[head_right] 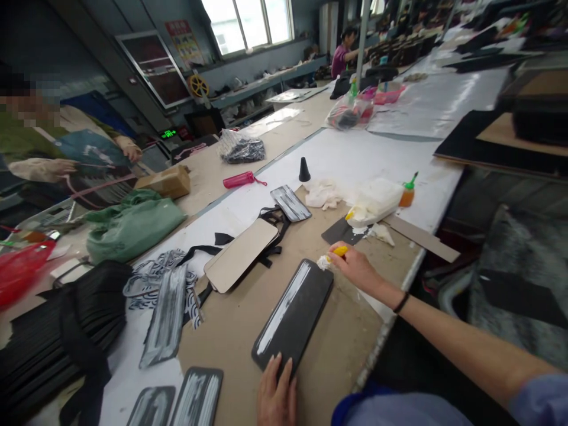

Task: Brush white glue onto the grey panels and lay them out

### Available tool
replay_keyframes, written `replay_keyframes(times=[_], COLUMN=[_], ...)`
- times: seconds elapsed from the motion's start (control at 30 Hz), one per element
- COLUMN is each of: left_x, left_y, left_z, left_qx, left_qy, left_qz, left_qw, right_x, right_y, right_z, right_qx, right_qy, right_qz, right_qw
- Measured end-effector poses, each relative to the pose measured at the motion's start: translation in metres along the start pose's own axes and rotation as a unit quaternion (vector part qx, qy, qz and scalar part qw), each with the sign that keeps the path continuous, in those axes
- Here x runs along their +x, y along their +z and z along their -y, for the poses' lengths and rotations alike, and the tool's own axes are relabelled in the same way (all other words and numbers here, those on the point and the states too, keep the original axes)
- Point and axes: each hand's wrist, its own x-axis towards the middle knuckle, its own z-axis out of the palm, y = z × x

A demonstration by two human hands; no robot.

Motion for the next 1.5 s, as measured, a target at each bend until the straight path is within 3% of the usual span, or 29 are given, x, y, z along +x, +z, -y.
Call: replay_keyframes(times=[0.13, 0.27, 0.4, 0.53, 0.67, 0.77, 0.97, 1.17, 1.23, 1.33, 1.4, 1.5], left_x=[0.002, 0.008, 0.02, 0.033, 0.046, 0.054, 0.061, 0.06, 0.056, 0.047, 0.04, 0.028], left_y=[-0.007, -0.013, -0.018, -0.025, -0.034, -0.039, -0.043, -0.041, -0.038, -0.033, -0.029, -0.022], left_z=[0.001, 0.008, 0.018, 0.022, 0.023, 0.024, 0.026, 0.025, 0.022, 0.015, 0.011, 0.009], left_qx=[-0.04, -0.073, -0.125, -0.197, -0.244, -0.268, -0.298, -0.286, -0.276, -0.244, -0.211, -0.152], left_qy=[-0.027, -0.02, -0.04, -0.115, -0.229, -0.28, -0.318, -0.327, -0.312, -0.239, -0.18, -0.121], left_qz=[0.012, 0.018, 0.017, 0.07, 0.161, 0.198, 0.208, 0.204, 0.194, 0.133, 0.094, 0.082], left_qw=[0.999, 0.997, 0.991, 0.971, 0.929, 0.9, 0.876, 0.877, 0.888, 0.93, 0.956, 0.978], right_x=[-0.035, -0.071, -0.109, -0.146, -0.171, -0.18, -0.173, -0.135, -0.123, -0.111, -0.104, -0.086], right_y=[0.001, 0.021, 0.044, 0.061, 0.071, 0.073, 0.08, 0.061, 0.047, 0.032, 0.03, 0.032], right_z=[0.002, 0.007, 0.029, 0.057, 0.073, 0.082, 0.089, 0.047, 0.035, 0.029, 0.027, 0.017], right_qx=[-0.055, -0.101, -0.13, -0.116, -0.073, -0.026, 0.093, 0.042, 0.015, -0.005, 0.005, 0.032], right_qy=[-0.125, -0.218, -0.282, -0.309, -0.322, -0.312, -0.188, -0.013, 0.01, 0.012, 0.006, 0.006], right_qz=[0.017, 0.062, 0.105, 0.145, 0.198, 0.235, 0.198, 0.123, 0.091, 0.065, 0.073, 0.08], right_qw=[0.991, 0.969, 0.945, 0.933, 0.923, 0.92, 0.958, 0.991, 0.996, 0.998, 0.997, 0.996])
